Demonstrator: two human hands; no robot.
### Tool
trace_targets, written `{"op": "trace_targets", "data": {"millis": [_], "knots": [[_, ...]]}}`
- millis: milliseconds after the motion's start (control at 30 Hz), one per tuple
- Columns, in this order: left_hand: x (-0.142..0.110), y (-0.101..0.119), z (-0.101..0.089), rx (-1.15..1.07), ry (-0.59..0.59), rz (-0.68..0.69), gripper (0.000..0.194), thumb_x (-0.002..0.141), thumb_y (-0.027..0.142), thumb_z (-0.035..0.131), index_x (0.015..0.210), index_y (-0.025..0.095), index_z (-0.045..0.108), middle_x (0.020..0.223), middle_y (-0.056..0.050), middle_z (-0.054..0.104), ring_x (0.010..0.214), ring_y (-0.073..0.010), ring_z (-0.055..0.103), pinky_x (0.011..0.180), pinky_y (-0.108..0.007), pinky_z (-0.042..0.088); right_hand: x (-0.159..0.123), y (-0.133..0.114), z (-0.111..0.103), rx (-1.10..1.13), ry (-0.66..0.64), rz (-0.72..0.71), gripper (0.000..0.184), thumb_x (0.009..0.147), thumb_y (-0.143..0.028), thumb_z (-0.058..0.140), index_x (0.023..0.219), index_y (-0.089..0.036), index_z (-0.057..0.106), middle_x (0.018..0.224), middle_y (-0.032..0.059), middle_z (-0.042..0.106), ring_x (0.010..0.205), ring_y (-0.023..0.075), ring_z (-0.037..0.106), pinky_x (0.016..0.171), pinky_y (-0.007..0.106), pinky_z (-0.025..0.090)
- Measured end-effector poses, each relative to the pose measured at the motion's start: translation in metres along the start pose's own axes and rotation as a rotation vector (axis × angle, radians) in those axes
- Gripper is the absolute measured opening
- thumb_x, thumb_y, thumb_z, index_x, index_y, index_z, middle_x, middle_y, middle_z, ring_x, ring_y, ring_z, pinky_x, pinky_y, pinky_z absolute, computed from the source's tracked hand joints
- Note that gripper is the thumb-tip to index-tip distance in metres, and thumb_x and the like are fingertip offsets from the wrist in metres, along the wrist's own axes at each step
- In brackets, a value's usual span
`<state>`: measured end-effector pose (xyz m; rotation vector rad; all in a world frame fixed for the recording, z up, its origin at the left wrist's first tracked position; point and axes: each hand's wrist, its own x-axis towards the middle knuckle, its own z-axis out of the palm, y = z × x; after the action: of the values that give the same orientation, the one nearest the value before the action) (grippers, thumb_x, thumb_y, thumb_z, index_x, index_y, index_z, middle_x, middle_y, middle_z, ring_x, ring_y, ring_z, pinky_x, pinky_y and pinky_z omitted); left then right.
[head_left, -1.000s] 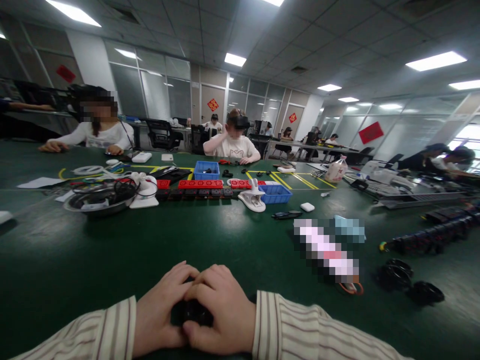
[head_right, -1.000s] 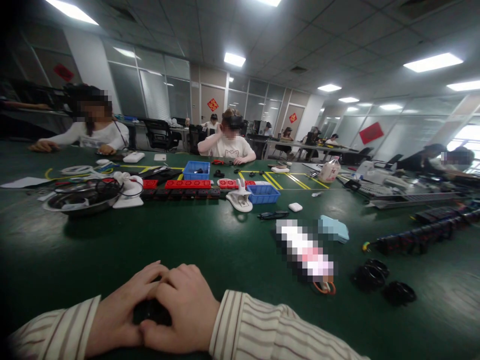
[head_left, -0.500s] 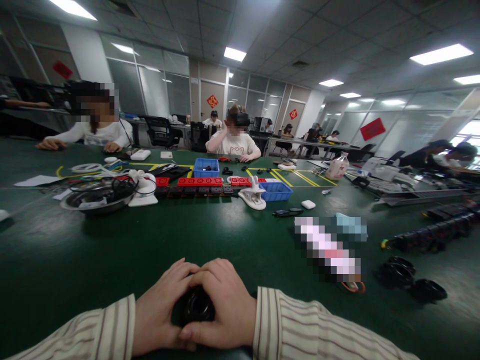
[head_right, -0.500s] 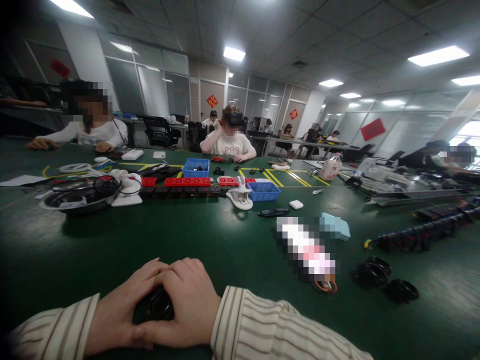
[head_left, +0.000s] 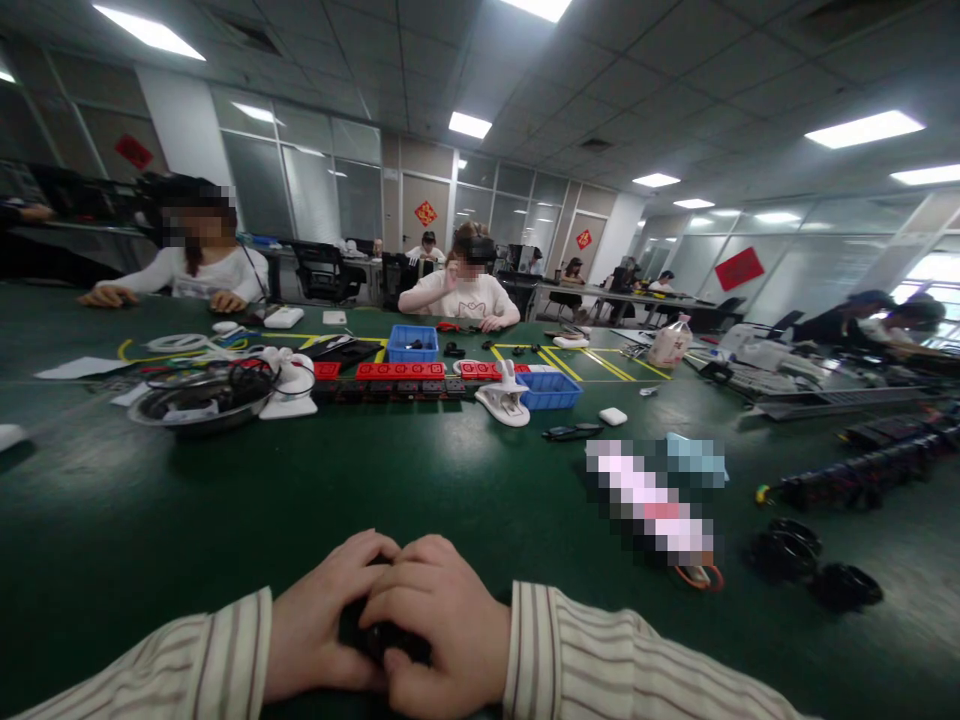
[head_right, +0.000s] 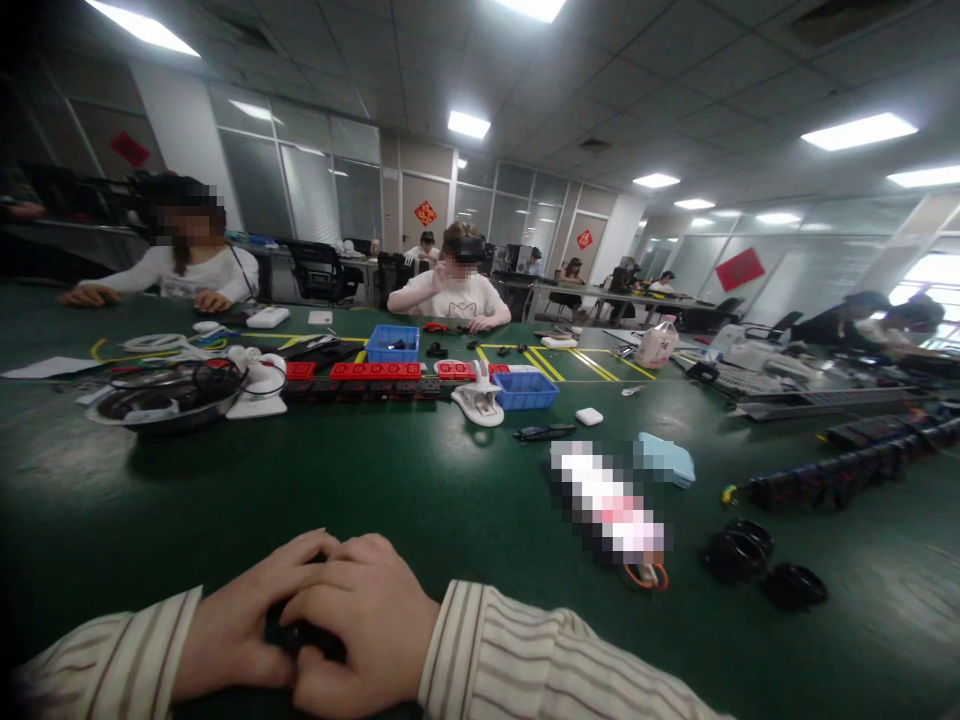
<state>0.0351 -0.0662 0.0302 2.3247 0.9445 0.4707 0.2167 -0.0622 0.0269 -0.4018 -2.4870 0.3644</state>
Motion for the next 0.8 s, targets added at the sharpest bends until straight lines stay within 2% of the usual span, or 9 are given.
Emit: {"op": "trace_targets", "data": {"millis": [133,233,300,400,533,633,700,800], "knots": [[-0.002,-0.008,0.005,0.016,0.003,0.0,0.049,0.058,0.038,0.081,0.101,0.027,0.06,0.102,0.001,0.052,0.098,-0.0249,0.05,0.099,-0.044,0.035,0.003,-0.001,-0.006,0.082,0.021,-0.097,0.022,0.069,-0.023,0.039,0.086,-0.021,0.053,0.091,0.0002,0.068,0.094,0.0158,0.056,0.087,0.031,0.038],[-0.005,-0.013,0.01,0.07,0.084,0.002,0.066,0.054,0.047,0.079,0.111,0.026,0.054,0.109,-0.002,0.052,0.103,-0.0285,0.048,0.104,-0.051,0.027,0.004,-0.002,-0.012,0.115,0.128,-0.141,0.029,0.083,-0.035,0.033,0.096,-0.019,0.053,0.098,0.004,0.066,0.1,0.0165,0.055,0.089,0.031,0.039],[-0.006,-0.013,0.011,0.094,0.127,-0.006,0.073,0.053,0.053,0.077,0.115,0.024,0.05,0.112,-0.004,0.052,0.105,-0.0303,0.048,0.106,-0.055,0.022,0.004,-0.003,-0.014,0.1,0.19,-0.095,0.045,0.089,-0.052,0.027,0.102,-0.017,0.052,0.1,0.0072,0.063,0.098,0.0182,0.055,0.086,0.033,0.04],[-0.006,-0.009,0.01,0.097,0.126,-0.015,0.077,0.052,0.057,0.076,0.114,0.021,0.048,0.111,-0.007,0.053,0.104,-0.0302,0.05,0.108,-0.059,0.011,0.003,-0.002,-0.012,0.038,0.268,0.051,0.064,0.085,-0.072,0.024,0.099,-0.017,0.052,0.091,0.0073,0.059,0.083,0.0187,0.054,0.077,0.034,0.041],[-0.004,-0.001,0.007,0.136,0.111,-0.042,0.06,0.055,0.055,0.075,0.1,0.02,0.055,0.097,-0.004,0.054,0.095,-0.0273,0.054,0.107,-0.058,0.013,0.002,0.002,-0.002,-0.055,0.304,0.187,0.073,0.074,-0.084,0.022,0.078,-0.017,0.051,0.076,0.0041,0.053,0.07,0.0172,0.048,0.068,0.033,0.038],[-0.002,0.002,0.006,0.157,0.106,-0.048,0.043,0.058,0.043,0.074,0.091,0.021,0.058,0.092,-0.002,0.053,0.09,-0.0245,0.055,0.105,-0.055,0.021,0.002,0.003,0.001,-0.107,0.232,0.201,0.064,0.078,-0.077,0.028,0.075,-0.018,0.05,0.073,0.0029,0.052,0.069,0.0171,0.046,0.067,0.033,0.036],[-0.001,0.003,0.005,0.157,0.103,-0.03,0.036,0.056,0.03,0.071,0.089,0.021,0.058,0.092,-0.002,0.052,0.09,-0.024,0.054,0.104,-0.054,0.024,0.002,0.001,0.001,-0.116,0.192,0.174,0.049,0.082,-0.064,0.035,0.079,-0.018,0.052,0.075,0.0035,0.055,0.072,0.0177,0.047,0.069,0.034,0.036],[0.0,0.004,0.004,0.148,0.089,0.008,0.035,0.052,0.019,0.065,0.087,0.021,0.059,0.095,-0.002,0.051,0.092,-0.0247,0.052,0.098,-0.046,0.035,0.003,-0.004,-0.002,-0.082,0.167,0.056,0.025,0.076,-0.038,0.04,0.085,-0.018,0.053,0.081,0.0043,0.06,0.077,0.0182,0.05,0.071,0.034,0.037]]}}
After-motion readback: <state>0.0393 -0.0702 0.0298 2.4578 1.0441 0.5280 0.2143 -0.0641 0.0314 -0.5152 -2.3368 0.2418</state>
